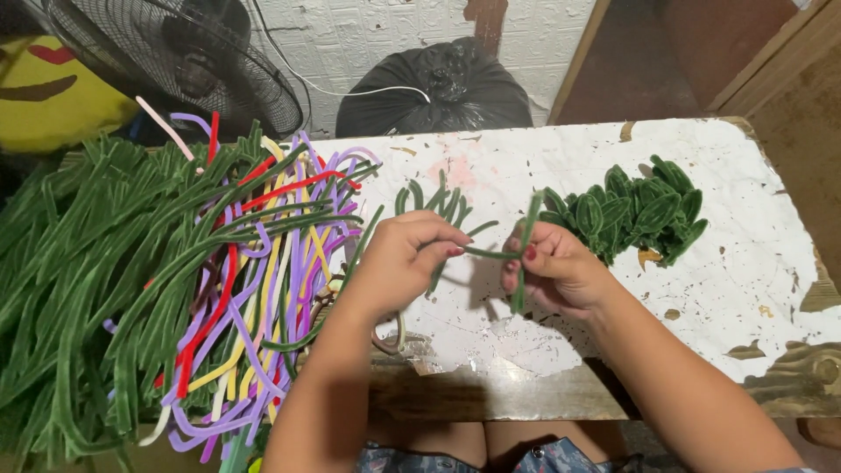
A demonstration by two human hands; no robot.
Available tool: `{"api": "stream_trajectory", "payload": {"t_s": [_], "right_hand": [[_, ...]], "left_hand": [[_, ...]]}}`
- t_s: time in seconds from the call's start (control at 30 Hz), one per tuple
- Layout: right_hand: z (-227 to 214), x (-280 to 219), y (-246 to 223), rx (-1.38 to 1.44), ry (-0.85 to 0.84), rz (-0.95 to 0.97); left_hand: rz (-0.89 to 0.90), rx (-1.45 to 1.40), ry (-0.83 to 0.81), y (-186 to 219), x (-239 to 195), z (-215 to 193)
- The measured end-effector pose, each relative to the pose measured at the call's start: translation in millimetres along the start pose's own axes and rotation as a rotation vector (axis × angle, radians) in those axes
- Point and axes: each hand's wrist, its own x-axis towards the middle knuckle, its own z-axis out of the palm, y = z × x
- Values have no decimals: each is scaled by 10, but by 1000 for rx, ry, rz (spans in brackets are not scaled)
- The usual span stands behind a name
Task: The person assembles green pipe cleaners by twisting them together to form small leaf-like shapes. They repeatedly pick up green pipe cleaners, twist them into loops, and place the finished pieces on the table. The task continues throughout the clip with consistent hand movements.
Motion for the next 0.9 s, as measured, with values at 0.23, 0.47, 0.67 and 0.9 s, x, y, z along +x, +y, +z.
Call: {"api": "stream_trajectory", "payload": {"t_s": [0.23,0.47,0.67,0.9], "right_hand": [[122,-46,-82,374,-667,83],[227,-123,-54,505,-726,171],[280,-100,-89,498,-714,145],[-68,-44,61,142,-263,22]], "left_hand": [[6,-183,27,23,-64,193],[-58,-513,-163,-79,-49,389],[-165,-711,-207,-216,-46,452],[-259,-659,-66,-220,-29,279]]}}
